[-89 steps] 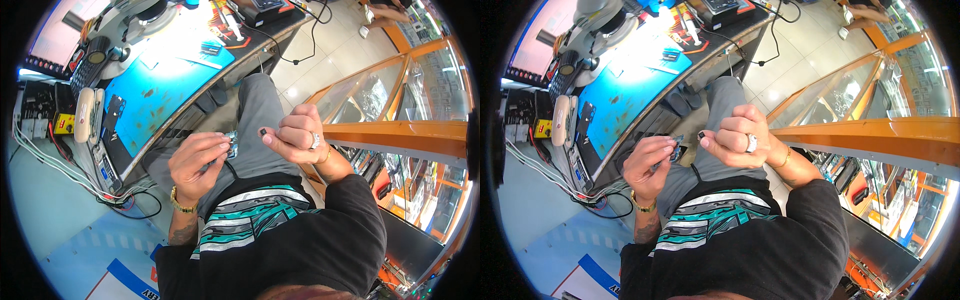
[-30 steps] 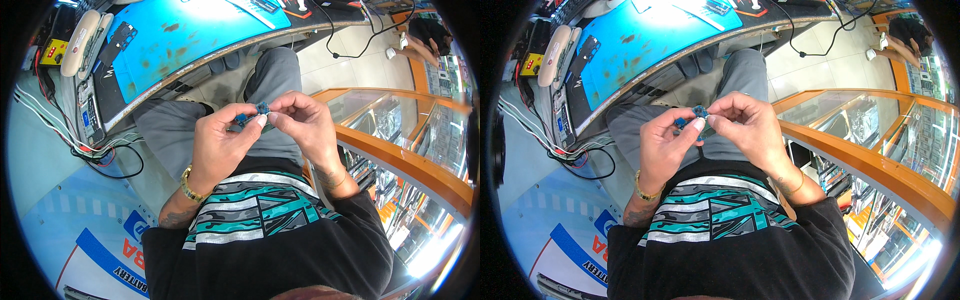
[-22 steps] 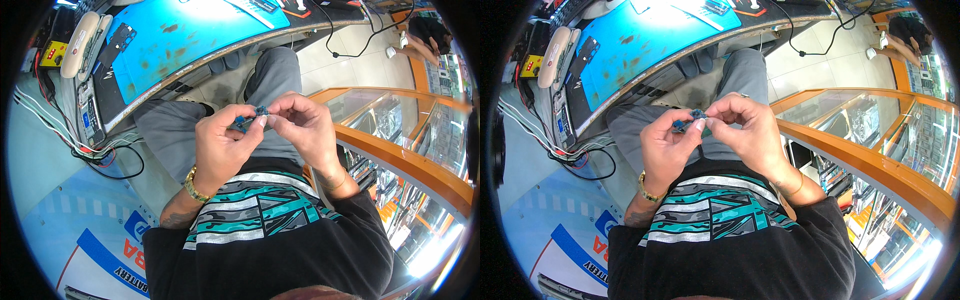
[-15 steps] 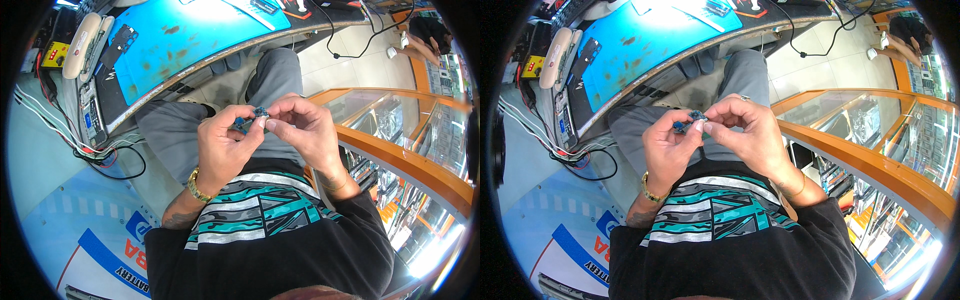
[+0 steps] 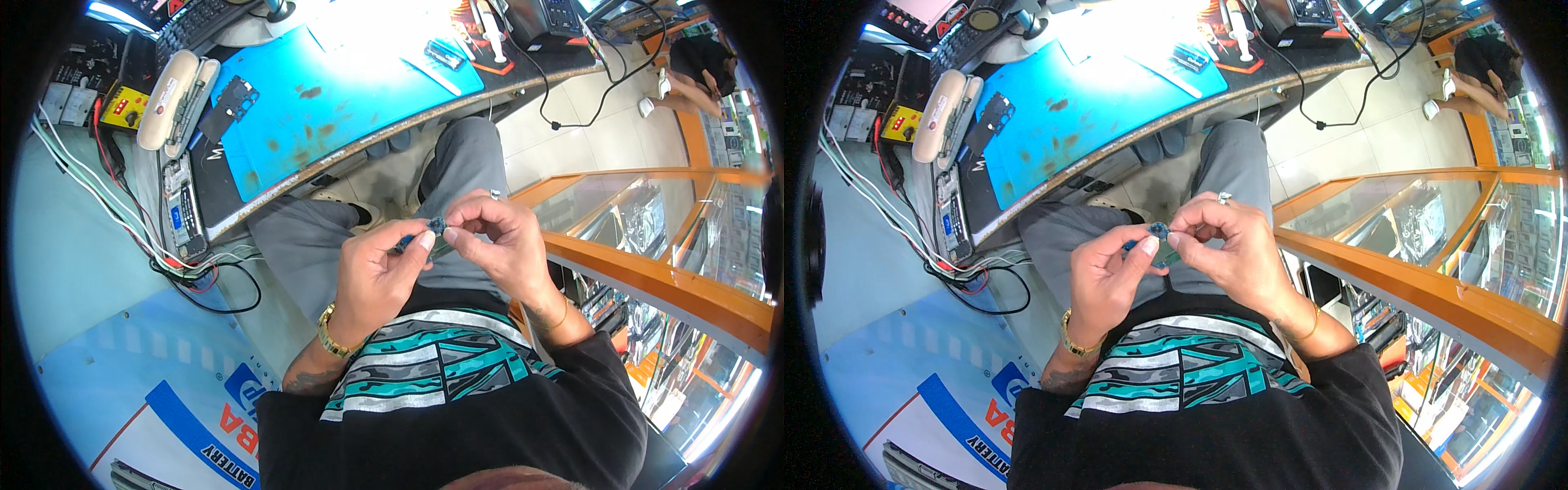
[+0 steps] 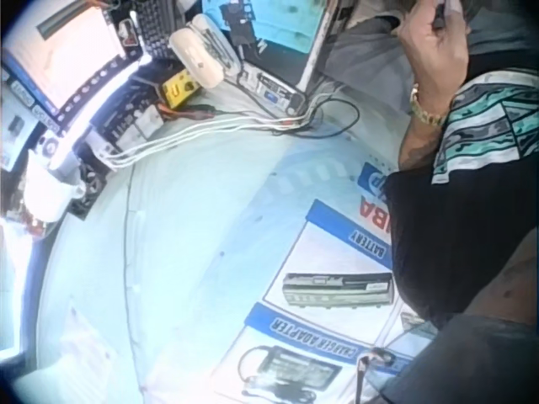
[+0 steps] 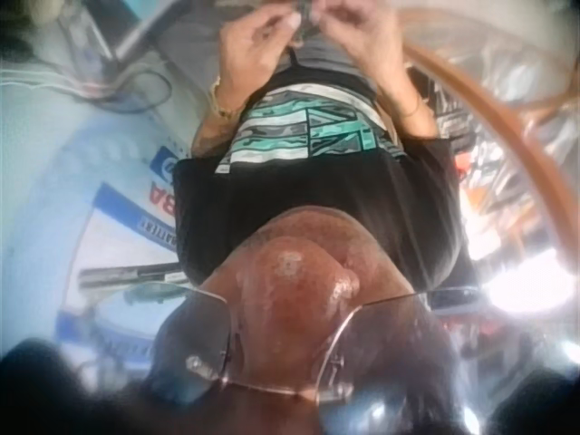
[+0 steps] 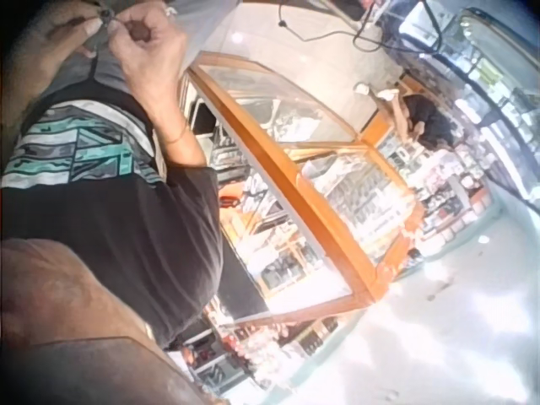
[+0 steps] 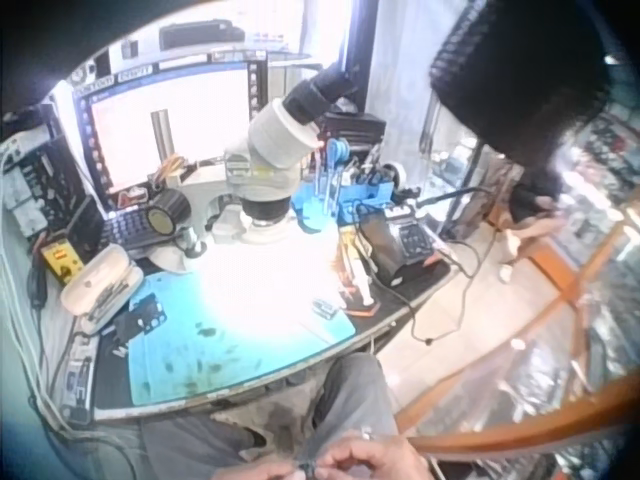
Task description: The person handles a circuit board from a mobile device, aligning small internal components and placing the motherboard back into the device housing.
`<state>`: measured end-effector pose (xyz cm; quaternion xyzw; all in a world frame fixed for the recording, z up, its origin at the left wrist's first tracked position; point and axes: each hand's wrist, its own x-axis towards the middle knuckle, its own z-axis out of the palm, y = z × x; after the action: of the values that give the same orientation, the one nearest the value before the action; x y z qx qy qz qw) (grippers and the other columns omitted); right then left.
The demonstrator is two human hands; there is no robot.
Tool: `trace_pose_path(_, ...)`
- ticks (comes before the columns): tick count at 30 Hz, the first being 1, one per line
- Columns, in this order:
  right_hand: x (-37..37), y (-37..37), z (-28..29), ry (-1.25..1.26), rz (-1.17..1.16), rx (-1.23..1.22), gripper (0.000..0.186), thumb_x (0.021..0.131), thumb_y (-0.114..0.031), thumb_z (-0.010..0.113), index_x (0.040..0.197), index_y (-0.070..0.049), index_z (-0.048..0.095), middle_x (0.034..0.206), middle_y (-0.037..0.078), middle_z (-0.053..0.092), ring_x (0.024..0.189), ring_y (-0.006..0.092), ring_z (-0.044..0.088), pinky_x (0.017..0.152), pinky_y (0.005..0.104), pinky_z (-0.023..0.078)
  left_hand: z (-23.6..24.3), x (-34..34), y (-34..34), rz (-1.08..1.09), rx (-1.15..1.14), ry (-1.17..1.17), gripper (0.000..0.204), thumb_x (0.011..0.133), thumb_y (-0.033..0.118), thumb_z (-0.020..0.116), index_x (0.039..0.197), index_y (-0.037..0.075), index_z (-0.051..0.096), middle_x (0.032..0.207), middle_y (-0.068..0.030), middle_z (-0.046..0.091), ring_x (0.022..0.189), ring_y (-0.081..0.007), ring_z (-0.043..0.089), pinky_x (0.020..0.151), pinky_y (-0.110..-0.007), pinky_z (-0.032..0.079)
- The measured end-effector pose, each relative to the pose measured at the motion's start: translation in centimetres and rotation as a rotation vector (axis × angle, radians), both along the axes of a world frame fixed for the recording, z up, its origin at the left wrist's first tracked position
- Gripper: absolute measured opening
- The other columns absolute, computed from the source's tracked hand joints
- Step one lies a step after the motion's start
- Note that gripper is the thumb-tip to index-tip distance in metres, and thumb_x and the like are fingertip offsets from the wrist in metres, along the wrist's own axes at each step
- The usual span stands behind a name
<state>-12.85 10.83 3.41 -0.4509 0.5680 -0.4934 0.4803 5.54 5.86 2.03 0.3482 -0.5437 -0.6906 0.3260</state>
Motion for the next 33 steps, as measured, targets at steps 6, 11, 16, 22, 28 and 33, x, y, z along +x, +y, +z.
trace_pose_path(6,-0.1,-0.3,0.5,-0.002,0.021,-0.004,0.009,0.085,0.0,0.072,0.091,0.003,0.066,0.087,0.003,0.063,0.073,0.0066,0.058,0.066,0.0218,0.048,0.2,0.2,-0.1,0.0,0.006,0.04,0.017,0.098,0.001,0.059,0.109,-0.01,0.064,0.096,-0.011,0.066,0.085,-0.0127,0.064,0.072,-0.032,0.064)
trace_pose_path(11,0.1,-0.2,0.9,0.032,0.053,-0.088,0.009,0.086,0.002,0.07,0.092,0.003,0.065,0.088,0.005,0.063,0.078,0.0082,0.061,0.07,0.0226,0.051,0.7,0.6,-0.2,-0.056,-0.038,0.075,0.016,0.098,0.001,0.059,0.107,-0.01,0.064,0.095,-0.0114,0.066,0.087,-0.0136,0.065,0.073,-0.033,0.064)
trace_pose_path(16,0.0,-0.2,1.5,-0.071,0.088,-0.036,0.007,0.088,0.005,0.067,0.095,0.005,0.065,0.096,0.005,0.061,0.085,0.0082,0.061,0.073,0.023,0.053,0.9,1.0,-0.2,-0.086,-0.002,0.112,0.017,0.096,-0.001,0.06,0.11,-0.009,0.064,0.101,-0.0112,0.067,0.091,-0.0141,0.065,0.076,-0.032,0.063)
trace_pose_path(22,-0.1,-0.9,0.1,-0.24,0.087,0.003,0.019,0.09,0.002,0.068,0.11,0.002,0.065,0.105,0.004,0.063,0.096,0.0092,0.061,0.084,0.0246,0.054,0.2,0.9,-0.5,-0.018,0.101,0.082,0.025,0.093,-0.002,0.065,0.117,-0.007,0.062,0.107,-0.0107,0.066,0.095,-0.0146,0.065,0.076,-0.032,0.063)
trace_pose_path(28,0.2,-4.1,0.3,-0.224,0.07,0.065,0.032,0.091,-0.002,0.069,0.123,0.001,0.061,0.111,0.007,0.067,0.095,0.0094,0.062,0.083,0.0256,0.053,-0.3,2.0,-1.7,0.215,0.246,0.211,0.025,0.095,-0.001,0.06,0.12,-0.006,0.06,0.107,-0.0117,0.067,0.095,-0.0176,0.067,0.078,-0.037,0.064)
trace_pose_path(33,1.3,-6.4,0.1,-0.233,0.209,0.089,0.038,0.091,-0.005,0.071,0.127,0.002,0.06,0.105,0.005,0.068,0.087,0.0085,0.062,0.078,0.0231,0.051,0.2,2.9,-2.5,0.38,0.289,0.332,0.035,0.094,-0.002,0.062,0.129,-0.006,0.056,0.111,-0.0127,0.065,0.1,-0.0188,0.067,0.082,-0.038,0.064)
